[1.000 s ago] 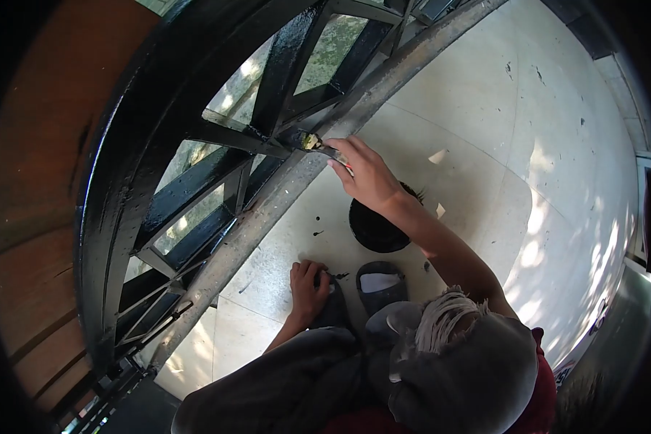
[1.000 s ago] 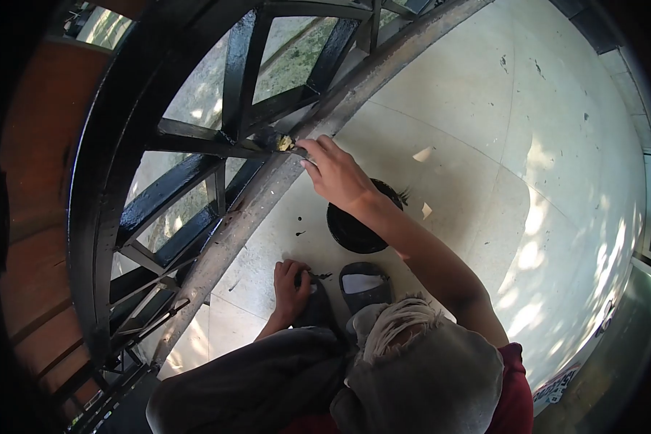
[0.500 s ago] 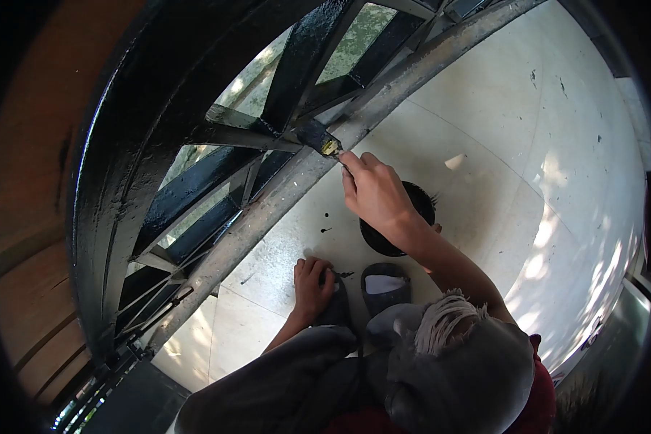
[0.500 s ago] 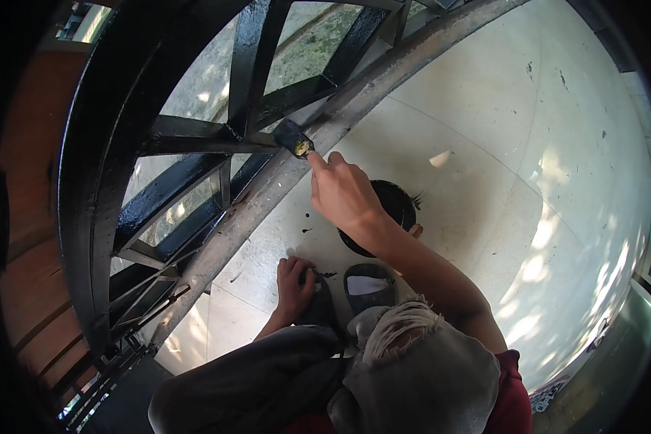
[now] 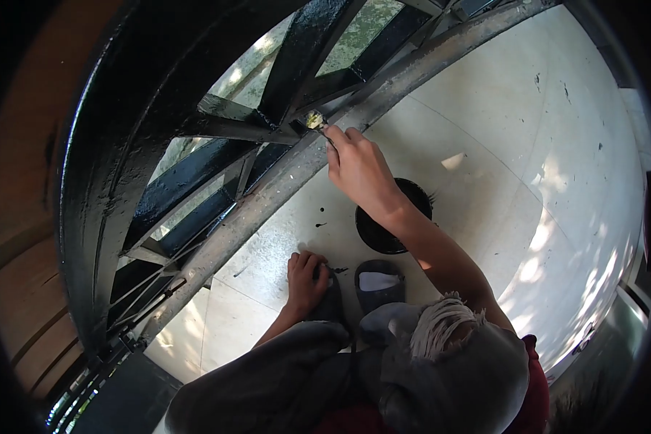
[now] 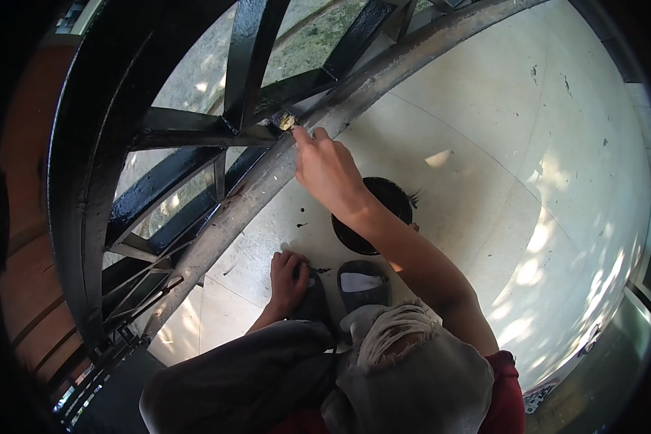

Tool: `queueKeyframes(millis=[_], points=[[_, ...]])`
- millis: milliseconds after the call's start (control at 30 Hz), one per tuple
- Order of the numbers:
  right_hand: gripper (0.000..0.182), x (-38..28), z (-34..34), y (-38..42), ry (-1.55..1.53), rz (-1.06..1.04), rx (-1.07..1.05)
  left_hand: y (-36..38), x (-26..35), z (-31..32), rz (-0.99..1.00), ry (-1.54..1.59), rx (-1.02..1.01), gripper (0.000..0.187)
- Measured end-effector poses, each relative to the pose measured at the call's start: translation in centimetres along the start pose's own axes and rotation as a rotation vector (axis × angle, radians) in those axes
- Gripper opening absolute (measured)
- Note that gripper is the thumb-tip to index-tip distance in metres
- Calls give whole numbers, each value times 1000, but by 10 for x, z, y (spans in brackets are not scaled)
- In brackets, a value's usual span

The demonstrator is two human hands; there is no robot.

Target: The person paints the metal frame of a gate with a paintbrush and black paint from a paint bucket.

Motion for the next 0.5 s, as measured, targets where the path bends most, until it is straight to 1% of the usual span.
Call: queueKeyframes(millis=[67, 133, 167, 200, 267, 300, 400, 433, 467, 500], points=[[27, -5, -15, -1, 12, 6, -3, -1, -2, 0, 25, -21, -4, 12], [21, 3, -36, 2, -47, 150, -24, -4, -1, -2, 16, -22, -5, 12], [20, 5, -40, 0, -22, 165, 27, -2, -1, -1, 1, -19, -9, 12], [20, 8, -34, -1, -19, 167, 19, 0, 0, -1, -7, -15, -11, 12], [21, 1, -26, 0, -164, 0, 104, -1, 0, -1, -23, -1, -7, 12], [27, 2, -9, 5, -99, -114, 88, -1, -1, 0, -24, -3, -5, 12], [27, 18, -2, 15, -15, -141, 63, -1, -2, -3, 15, -20, 6, 12], [27, 30, -7, 13, -28, -81, 49, 0, -3, -2, 13, -13, 1, 12], [27, 32, -8, 12, -25, -83, 45, 1, -3, 0, 9, -4, 0, 12], [27, 34, -18, 11, -48, -88, 123, 0, -3, 0, 3, 2, 3, 12]])
Point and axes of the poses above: each hand's wrist, its own y-axis away from the middle knuckle, its own z-axis out of the palm, x = y × z, the point moved 10 cm from there along -y, towards the middle knuckle, and after that the axes turned 15 degrees about z, right-handed, at the moved point
